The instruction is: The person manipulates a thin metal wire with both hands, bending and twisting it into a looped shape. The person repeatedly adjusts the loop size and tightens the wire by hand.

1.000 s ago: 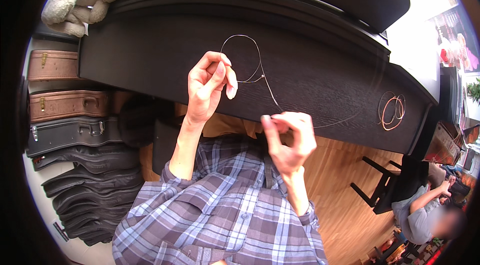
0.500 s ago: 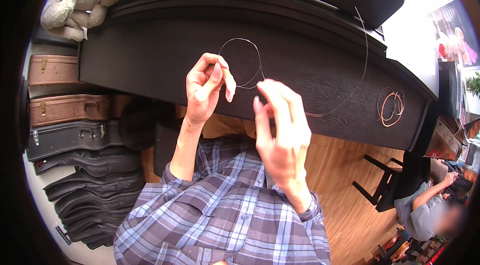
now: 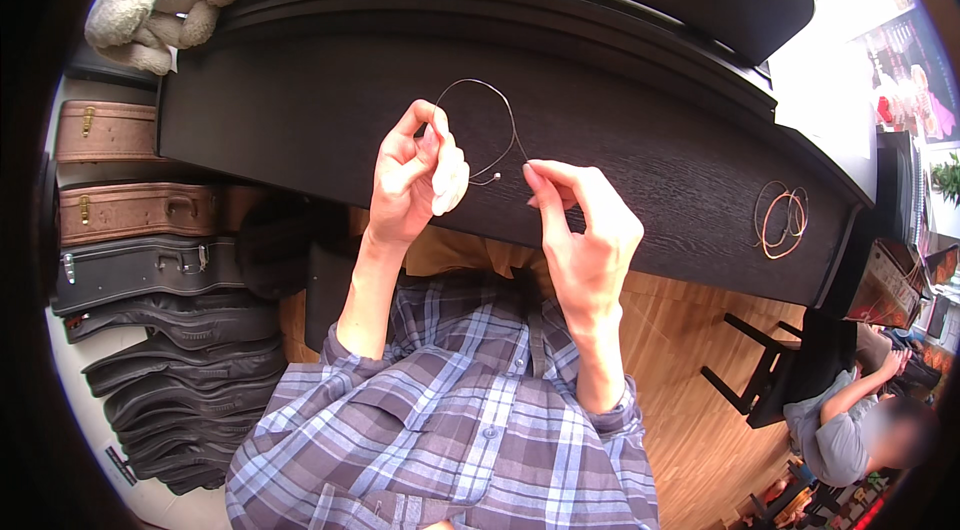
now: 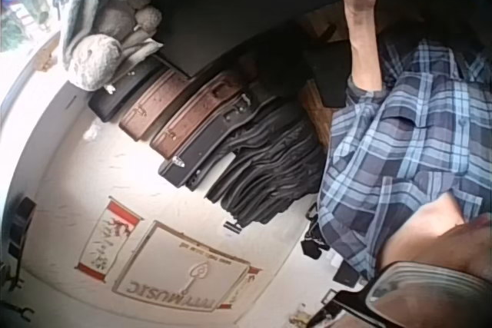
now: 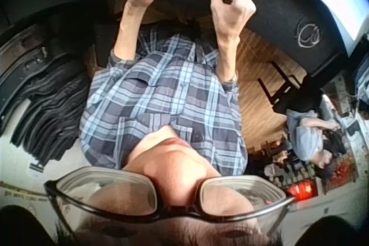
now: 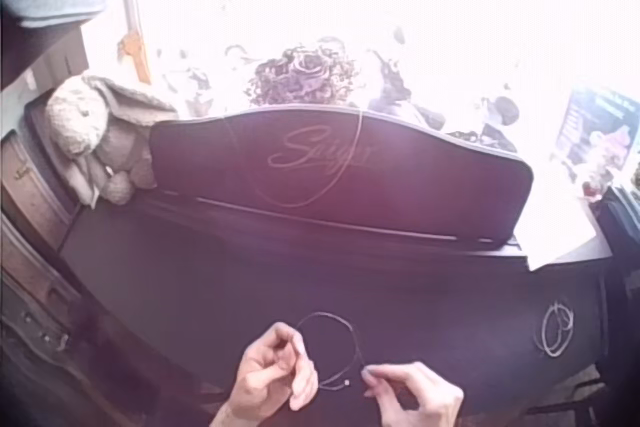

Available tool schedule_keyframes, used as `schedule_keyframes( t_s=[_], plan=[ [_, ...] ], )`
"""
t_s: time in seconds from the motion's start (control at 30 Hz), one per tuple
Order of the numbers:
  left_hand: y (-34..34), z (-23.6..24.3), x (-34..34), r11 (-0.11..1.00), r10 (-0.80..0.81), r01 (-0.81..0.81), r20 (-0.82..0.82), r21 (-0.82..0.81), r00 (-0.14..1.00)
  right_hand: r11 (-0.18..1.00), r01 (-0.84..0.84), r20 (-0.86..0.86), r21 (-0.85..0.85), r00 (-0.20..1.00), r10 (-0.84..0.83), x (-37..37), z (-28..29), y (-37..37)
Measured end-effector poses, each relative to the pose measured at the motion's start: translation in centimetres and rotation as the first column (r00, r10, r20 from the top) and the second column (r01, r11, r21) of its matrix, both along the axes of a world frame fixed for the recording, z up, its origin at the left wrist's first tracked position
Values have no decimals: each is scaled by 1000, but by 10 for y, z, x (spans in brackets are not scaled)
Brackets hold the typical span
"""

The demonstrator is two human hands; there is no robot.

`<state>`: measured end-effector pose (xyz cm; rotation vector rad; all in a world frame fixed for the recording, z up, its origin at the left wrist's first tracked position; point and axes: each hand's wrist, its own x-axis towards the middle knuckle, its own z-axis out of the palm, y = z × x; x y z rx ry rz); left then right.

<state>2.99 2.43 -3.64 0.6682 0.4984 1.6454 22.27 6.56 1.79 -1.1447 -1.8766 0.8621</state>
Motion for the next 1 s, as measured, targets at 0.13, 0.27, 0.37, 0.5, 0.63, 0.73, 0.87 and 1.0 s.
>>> schedule_keyframes(
  t_s=[0.13,0.27,0.37,0.5,0.63,0.73,0.87,1.0],
  plan=[
    [-3,3,7,994,-106,105,-9,-20,994,994,-69,-223,-85,974,49,-6,-5,0],
    [-6,11,15,991,-136,133,-155,-30,979,909,-169,-444,-381,896,-19,-3,-9,-2],
    [-7,20,16,981,-178,155,-233,-113,956,902,-219,-497,-372,868,5,3,-15,4],
    [-7,31,17,947,-259,175,-316,-271,913,861,-275,-580,-428,814,-29,11,-22,10],
    [-5,37,15,905,-353,246,-287,-348,891,817,-342,-639,-464,768,-42,17,-27,14],
    [-5,40,13,889,-389,257,-329,-378,861,818,-355,-635,-453,773,-16,19,-28,14],
    [-5,47,13,887,-391,222,-402,-405,828,833,-371,-632,-411,774,32,23,-30,14],
    [-4,54,14,879,-403,204,-443,-430,801,839,-431,-634,-333,761,139,29,-34,15]
  ],
)
